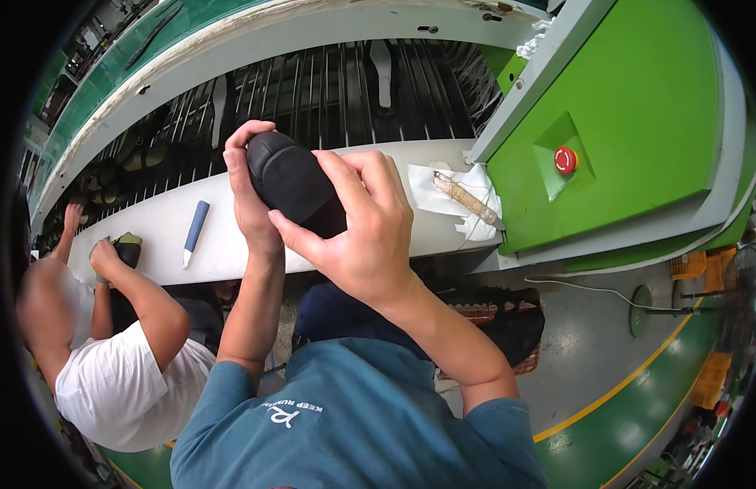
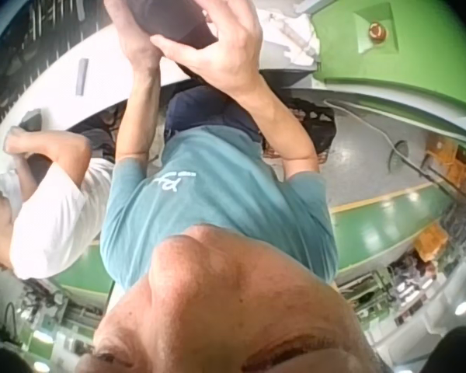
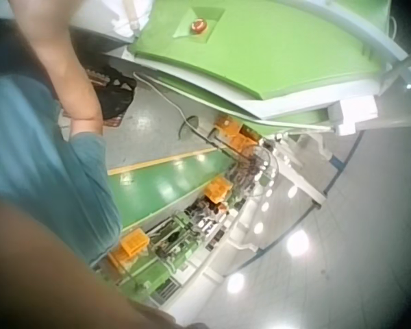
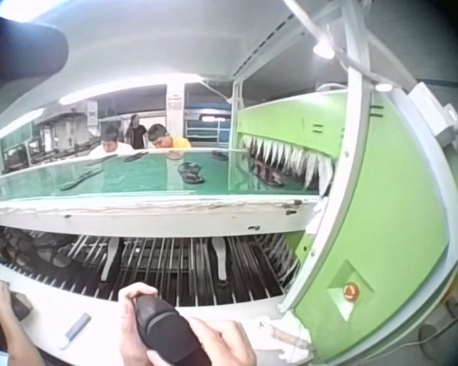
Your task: The person assembles footwear components at a factory workstation. They repeatedly pick up a black shoe sole and a green upper, align them, and press them together by hand. The person inspects the joined parts and places the finished unit onto a conveyor belt. A coworker performs similar assembly tasks in the background.
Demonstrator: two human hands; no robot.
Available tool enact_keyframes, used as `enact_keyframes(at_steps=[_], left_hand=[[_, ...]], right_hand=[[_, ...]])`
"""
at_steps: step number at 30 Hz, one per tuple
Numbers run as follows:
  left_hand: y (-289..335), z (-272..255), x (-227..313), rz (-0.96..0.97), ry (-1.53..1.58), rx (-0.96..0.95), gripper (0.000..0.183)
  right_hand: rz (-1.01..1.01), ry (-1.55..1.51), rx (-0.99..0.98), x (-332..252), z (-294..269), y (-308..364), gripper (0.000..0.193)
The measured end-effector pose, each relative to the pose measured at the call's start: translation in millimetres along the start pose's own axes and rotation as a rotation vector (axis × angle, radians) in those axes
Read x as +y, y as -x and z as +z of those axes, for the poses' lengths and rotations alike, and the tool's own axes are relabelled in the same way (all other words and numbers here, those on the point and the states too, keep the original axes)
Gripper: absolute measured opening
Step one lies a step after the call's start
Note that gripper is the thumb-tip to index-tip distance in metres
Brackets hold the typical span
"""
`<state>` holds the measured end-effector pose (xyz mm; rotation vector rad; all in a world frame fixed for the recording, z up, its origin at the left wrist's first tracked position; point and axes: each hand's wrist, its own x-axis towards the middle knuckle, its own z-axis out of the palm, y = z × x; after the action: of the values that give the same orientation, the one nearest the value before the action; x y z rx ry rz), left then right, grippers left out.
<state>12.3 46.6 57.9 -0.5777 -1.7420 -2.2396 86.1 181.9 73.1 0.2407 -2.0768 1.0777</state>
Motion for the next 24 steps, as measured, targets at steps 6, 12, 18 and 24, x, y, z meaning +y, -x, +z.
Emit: enact_keyframes(at_steps=[6, 12, 18, 24], left_hand=[[-15.9, -1.0, -14.6, 0.056, -0.047, 0.053, 0.055], [-21.9, -8.3, -26.7, 0.024, -0.051, 0.082, 0.059], [-23.5, -13.4, -31.2, -0.011, -0.021, 0.099, 0.058], [-26.6, -17.6, -34.4, 0.015, -0.044, 0.077, 0.056]], right_hand=[[-0.014, -0.030, 0.042, 9.6, 3.5, -4.2, 0.070], [-0.008, -0.090, 0.059, 22.6, 20.2, -5.2, 0.069], [0.057, -0.075, -0.005, 15.3, 27.1, -7.4, 0.072], [0.067, -0.094, 0.006, 22.2, 32.1, -9.9, 0.067]])
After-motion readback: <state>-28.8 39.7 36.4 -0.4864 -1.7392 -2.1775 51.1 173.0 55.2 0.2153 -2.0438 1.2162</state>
